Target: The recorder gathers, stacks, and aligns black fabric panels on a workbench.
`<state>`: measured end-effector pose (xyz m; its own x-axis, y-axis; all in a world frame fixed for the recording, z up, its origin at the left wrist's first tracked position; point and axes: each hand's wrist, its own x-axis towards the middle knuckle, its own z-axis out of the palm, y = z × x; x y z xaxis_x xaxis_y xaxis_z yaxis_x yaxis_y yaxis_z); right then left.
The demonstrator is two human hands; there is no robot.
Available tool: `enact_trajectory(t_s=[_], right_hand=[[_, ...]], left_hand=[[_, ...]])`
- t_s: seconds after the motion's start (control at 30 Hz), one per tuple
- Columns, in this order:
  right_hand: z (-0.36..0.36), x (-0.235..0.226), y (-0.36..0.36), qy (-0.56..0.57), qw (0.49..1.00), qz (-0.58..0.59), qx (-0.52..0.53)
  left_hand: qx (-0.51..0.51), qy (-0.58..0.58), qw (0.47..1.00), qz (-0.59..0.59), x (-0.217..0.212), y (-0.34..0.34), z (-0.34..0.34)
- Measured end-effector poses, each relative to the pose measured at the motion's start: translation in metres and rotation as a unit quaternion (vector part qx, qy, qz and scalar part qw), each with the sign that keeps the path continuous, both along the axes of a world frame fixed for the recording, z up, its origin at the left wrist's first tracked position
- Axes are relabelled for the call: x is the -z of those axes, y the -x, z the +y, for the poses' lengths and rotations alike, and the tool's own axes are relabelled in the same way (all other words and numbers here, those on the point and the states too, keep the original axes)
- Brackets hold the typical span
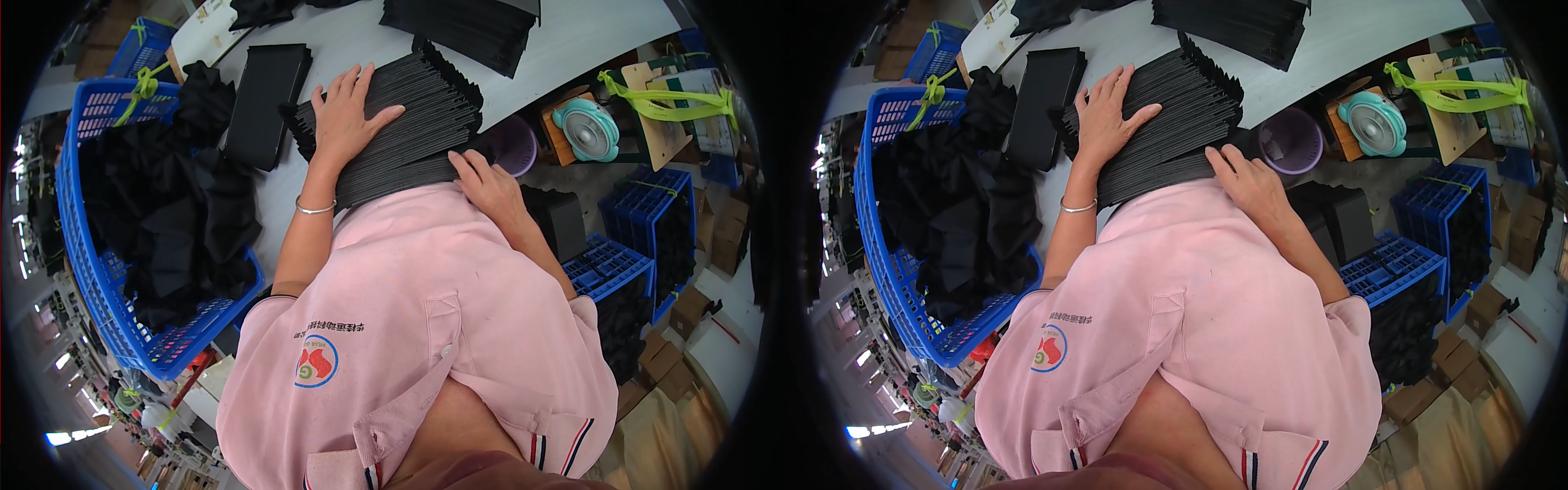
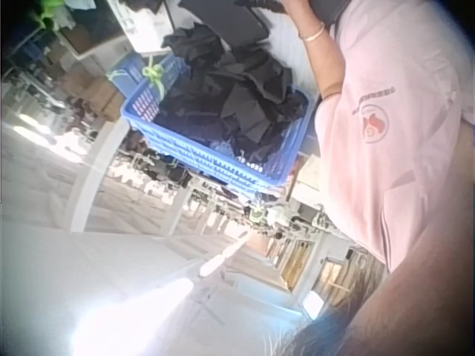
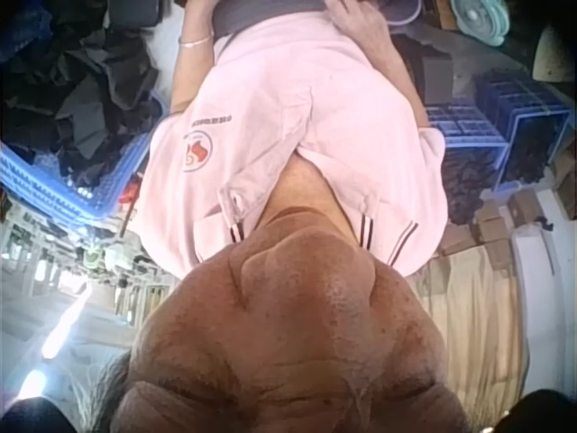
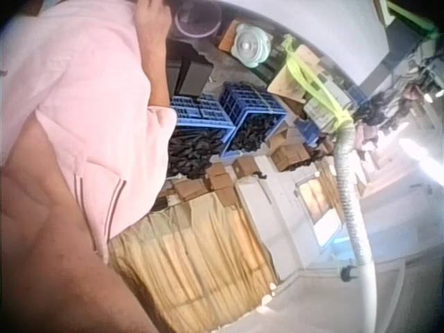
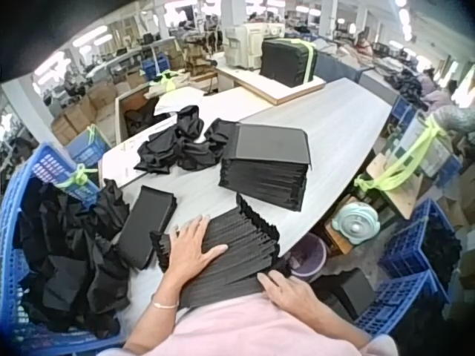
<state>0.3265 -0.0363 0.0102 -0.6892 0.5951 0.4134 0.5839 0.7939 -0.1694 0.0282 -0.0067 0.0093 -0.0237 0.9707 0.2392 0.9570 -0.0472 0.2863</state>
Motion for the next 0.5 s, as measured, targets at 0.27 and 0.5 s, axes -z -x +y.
enact_trajectory(t_s=[0.27,0.5], right_hand=[[0.0046,-0.0045,0.0081,0.030,0.998,-0.054,0.014],[0.0041,-0.0015,0.0071,0.024,0.999,-0.046,0.012]], left_hand=[[0.000,0.003,1.000,0.003,-0.0013,-0.0003,-0.0005],[0.001,0.001,1.000,0.001,-0.0009,-0.0004,-0.0005]])
